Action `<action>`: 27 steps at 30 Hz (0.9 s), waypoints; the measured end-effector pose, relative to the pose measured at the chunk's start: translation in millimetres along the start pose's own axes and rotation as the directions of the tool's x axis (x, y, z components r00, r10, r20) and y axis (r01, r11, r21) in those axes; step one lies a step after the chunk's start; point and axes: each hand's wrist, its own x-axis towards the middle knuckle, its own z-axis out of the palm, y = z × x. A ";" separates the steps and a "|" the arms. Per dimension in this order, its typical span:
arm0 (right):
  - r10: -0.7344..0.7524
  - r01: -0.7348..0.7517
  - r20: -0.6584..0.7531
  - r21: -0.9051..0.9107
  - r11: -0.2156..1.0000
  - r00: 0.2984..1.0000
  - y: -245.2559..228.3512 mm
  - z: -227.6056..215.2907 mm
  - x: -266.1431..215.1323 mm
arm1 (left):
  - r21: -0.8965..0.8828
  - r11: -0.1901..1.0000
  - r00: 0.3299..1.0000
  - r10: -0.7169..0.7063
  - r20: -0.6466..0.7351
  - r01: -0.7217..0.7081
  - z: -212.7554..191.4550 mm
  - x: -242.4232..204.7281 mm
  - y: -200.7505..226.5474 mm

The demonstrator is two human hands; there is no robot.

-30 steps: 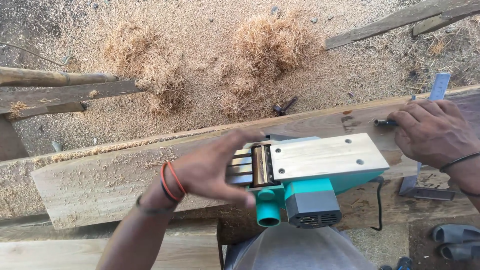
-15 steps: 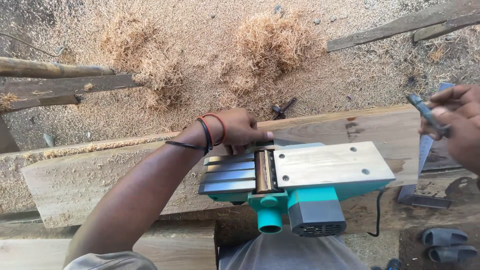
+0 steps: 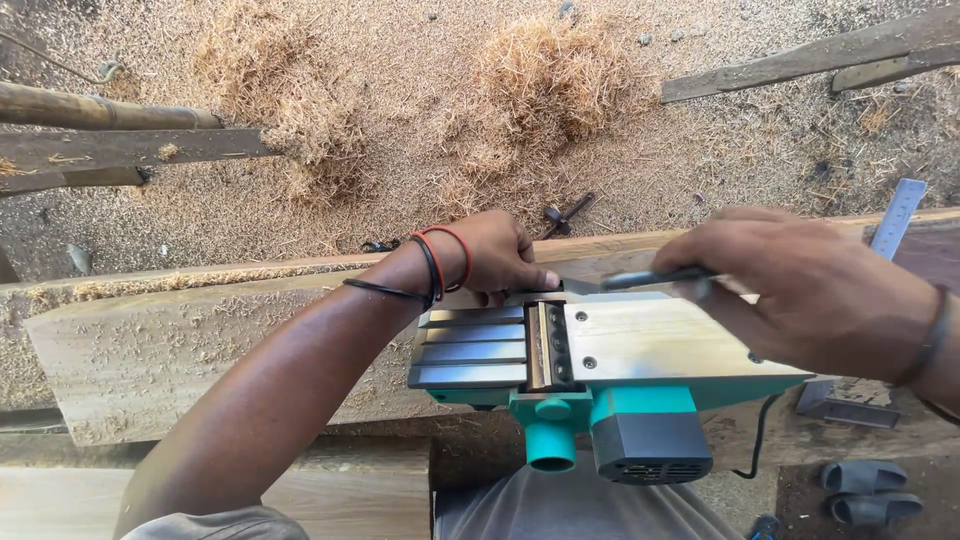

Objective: Adjusting the blade height and position on an electric power planer using a metal ruler and a hex key.

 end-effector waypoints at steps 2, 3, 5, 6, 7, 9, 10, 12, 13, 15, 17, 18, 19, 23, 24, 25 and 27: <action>-0.247 0.247 -0.069 -0.022 0.969 0.966 -11.7 0.8 11.4 | -0.030 1.000 1.000 0.004 0.002 -0.004 0.0 1.3 -3.0; -0.316 0.315 -0.059 -0.021 0.949 0.947 -22.5 -0.4 18.3 | -0.035 0.999 1.000 0.026 0.011 -0.026 0.3 2.9 -5.2; -0.384 0.384 -0.044 -0.020 0.923 0.922 -32.9 1.1 28.8 | -0.048 0.998 0.999 0.049 0.019 -0.048 0.7 4.5 -8.1; -0.430 0.429 -0.014 -0.049 0.902 0.903 -32.6 4.1 32.5 | -0.070 0.996 0.998 0.055 0.026 -0.053 0.7 4.0 -9.3; -0.473 0.473 0.016 -0.076 0.878 0.881 -32.4 7.2 36.2 | -0.092 0.994 0.998 0.060 0.032 -0.057 0.6 3.6 -10.4; -0.525 0.524 0.023 -0.110 0.844 0.851 -35.0 8.9 41.8 | -0.093 0.994 0.998 0.058 0.035 -0.055 0.3 2.6 -9.3; -0.574 0.571 0.025 -0.144 0.808 0.818 -36.0 9.6 44.3 | -0.090 0.995 0.998 0.057 0.038 -0.053 0.1 2.4 -8.4; -0.562 0.565 0.068 -0.156 0.810 0.824 -41.1 9.6 50.4 | -0.098 0.993 0.997 0.067 0.042 -0.062 0.4 3.6 -9.1; -0.549 0.559 0.105 -0.167 0.812 0.829 -43.6 9.6 53.3 | -0.100 0.993 0.996 0.074 0.045 -0.070 0.6 4.1 -9.3; -0.536 0.553 0.138 -0.164 0.817 0.833 -44.9 9.6 56.6 | -0.119 0.990 0.995 0.086 0.052 -0.079 1.0 5.4 -10.7; -0.524 0.549 0.172 -0.160 0.821 0.834 -45.8 10.3 59.3 | -0.139 0.986 0.994 0.095 0.058 -0.086 1.3 3.7 -10.2; -0.510 0.539 0.192 -0.159 0.827 0.838 -45.8 10.6 60.6 | -0.131 0.987 0.994 0.099 0.052 -0.092 0.5 1.5 -8.5; -0.495 0.530 0.212 -0.158 0.833 0.842 -45.7 10.8 61.7 | -0.123 0.988 0.994 0.103 0.046 -0.097 -0.2 -0.6 -6.7; -0.466 0.511 0.251 -0.158 0.845 0.848 -47.1 10.1 64.0 | -0.125 0.987 0.993 0.107 0.042 -0.101 1.3 -1.9 -5.8; -0.454 0.500 0.261 -0.150 0.853 0.852 -47.7 9.4 64.4 | -0.117 0.989 0.994 0.100 0.040 -0.094 0.9 -2.9 -4.9; -0.441 0.489 0.272 -0.142 0.861 0.855 -48.1 8.5 64.7 | -0.109 0.990 0.995 0.093 0.038 -0.088 0.6 -3.9 -3.8; -0.430 0.479 0.281 -0.135 0.867 0.858 -47.9 8.3 65.5 | -0.112 0.990 0.995 0.093 0.035 -0.088 1.1 -3.1 -4.2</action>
